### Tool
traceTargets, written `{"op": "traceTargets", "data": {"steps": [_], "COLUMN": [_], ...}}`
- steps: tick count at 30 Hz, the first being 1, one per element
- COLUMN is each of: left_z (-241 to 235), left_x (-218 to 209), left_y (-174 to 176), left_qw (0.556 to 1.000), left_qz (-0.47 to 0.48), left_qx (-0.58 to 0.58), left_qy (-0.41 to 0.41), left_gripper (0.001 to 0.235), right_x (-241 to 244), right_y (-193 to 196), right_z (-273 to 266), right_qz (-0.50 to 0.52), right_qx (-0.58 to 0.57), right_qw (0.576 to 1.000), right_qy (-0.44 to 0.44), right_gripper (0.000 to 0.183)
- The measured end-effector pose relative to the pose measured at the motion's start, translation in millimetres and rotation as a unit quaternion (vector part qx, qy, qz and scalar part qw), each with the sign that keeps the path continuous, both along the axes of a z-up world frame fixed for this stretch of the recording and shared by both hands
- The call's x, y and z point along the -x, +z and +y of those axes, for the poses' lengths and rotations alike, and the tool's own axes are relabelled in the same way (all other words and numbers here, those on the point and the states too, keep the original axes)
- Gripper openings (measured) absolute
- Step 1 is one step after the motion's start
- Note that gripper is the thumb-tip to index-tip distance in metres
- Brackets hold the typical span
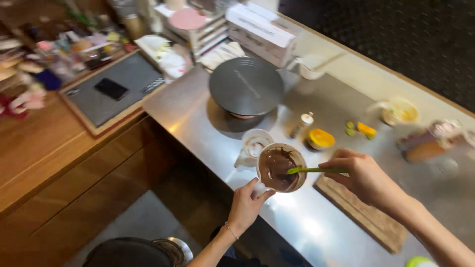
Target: Stirring chocolate glaze in a bowl with a spatula to reach the desired consistency.
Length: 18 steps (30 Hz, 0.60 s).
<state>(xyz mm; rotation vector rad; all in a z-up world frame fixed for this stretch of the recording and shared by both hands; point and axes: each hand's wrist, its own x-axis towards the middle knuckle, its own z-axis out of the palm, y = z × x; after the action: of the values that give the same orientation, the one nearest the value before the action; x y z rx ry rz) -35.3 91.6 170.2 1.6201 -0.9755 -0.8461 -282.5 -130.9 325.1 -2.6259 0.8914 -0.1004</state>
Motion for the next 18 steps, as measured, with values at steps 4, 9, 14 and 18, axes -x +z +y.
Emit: {"op": "traceTargets", "data": {"steps": [4,9,14,18], "left_z": [31,67,67,51], "left_x": [-52,-152,-266,-368], "left_y": [11,4,-4,-21], "left_qw": [0.993,0.969,0.958,0.967], "left_qz": [-0.026,-0.062,-0.085,-0.075], "left_qx": [0.032,0.053,0.016,0.014], "left_qy": [0.108,0.235,0.275,0.244], "left_gripper": [0.055,0.045,0.047,0.045], "right_x": [-123,-256,-373,-470], "right_y": [9,4,35,22], "right_z": [16,13,46,24], "right_qz": [-0.115,-0.054,-0.105,-0.145], "right_qx": [-0.041,0.048,0.011,0.091], "right_qw": [0.972,0.955,0.921,0.923], "right_qy": [0.199,0.289,0.374,0.344], "right_gripper": [0.034,0.031,0.018,0.018]}}
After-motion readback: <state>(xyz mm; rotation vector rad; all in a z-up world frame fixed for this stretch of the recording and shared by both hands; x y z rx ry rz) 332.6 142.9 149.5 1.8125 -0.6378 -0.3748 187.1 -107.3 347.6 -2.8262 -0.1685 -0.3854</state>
